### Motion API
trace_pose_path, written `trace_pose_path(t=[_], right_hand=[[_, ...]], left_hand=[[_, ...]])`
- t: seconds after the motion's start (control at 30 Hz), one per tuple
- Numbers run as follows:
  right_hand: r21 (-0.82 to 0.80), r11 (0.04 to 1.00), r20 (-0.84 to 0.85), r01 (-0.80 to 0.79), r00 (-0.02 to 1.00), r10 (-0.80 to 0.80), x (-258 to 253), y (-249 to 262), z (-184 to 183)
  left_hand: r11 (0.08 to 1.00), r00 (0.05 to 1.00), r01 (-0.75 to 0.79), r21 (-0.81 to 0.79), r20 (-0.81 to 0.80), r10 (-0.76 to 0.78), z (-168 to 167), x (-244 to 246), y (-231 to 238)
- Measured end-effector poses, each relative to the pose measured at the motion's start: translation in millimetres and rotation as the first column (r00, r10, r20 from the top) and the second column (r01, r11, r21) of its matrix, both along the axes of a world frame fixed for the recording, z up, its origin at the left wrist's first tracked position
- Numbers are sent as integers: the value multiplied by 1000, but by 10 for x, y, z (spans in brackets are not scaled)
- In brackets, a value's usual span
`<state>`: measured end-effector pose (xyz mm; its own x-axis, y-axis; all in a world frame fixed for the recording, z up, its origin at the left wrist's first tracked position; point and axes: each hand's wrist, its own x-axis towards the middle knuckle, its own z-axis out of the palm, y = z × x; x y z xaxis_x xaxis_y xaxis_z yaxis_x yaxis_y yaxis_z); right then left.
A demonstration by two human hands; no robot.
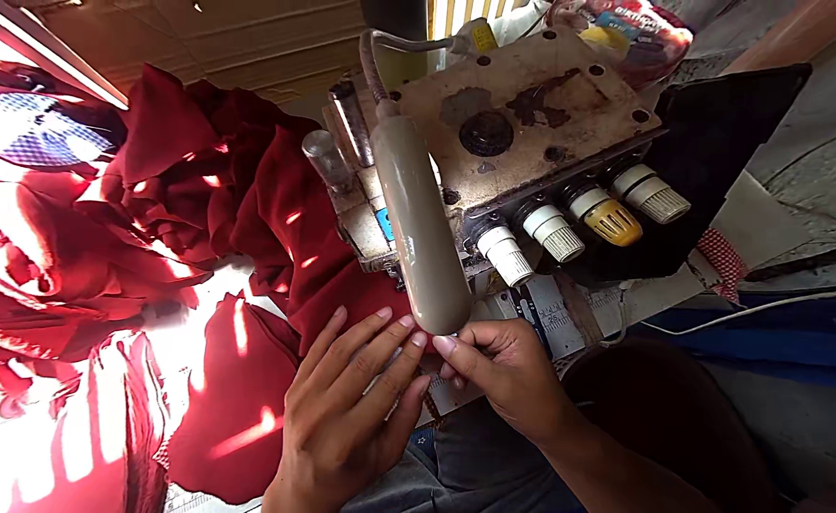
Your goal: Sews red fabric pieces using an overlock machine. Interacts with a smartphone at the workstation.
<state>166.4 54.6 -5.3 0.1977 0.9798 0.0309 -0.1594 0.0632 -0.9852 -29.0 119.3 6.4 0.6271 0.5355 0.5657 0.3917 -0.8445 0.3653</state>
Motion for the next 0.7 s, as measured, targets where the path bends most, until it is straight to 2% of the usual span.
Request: trace_pose_path(t=[0.17, 0.3, 0.4, 0.53, 0.6, 0.7], right_hand=[[-71, 992, 219, 99, 972, -82, 8, 95, 99], [-126, 985, 340, 117, 938, -67, 26, 103, 129], [-13, 995, 336, 94, 938, -84, 16, 65, 21], [229, 971, 310, -65, 951, -10, 7, 13, -327], [288, 947, 410, -145, 912, 15, 4, -13, -434], [301, 934, 453, -192, 891, 38, 4, -12, -441]], left_hand=[[997, 1000, 17, -76, 11, -17, 22, -21, 170], [991, 1000, -14, -135, 17, 16, 60, -40, 319], [982, 998, -48, -185, 29, 55, 67, -58, 424], [963, 979, -179, -202, 56, 194, 70, 8, 478], [946, 960, -267, -184, 32, 278, 85, 68, 459], [930, 938, -346, -126, -22, 346, 105, 150, 418]])
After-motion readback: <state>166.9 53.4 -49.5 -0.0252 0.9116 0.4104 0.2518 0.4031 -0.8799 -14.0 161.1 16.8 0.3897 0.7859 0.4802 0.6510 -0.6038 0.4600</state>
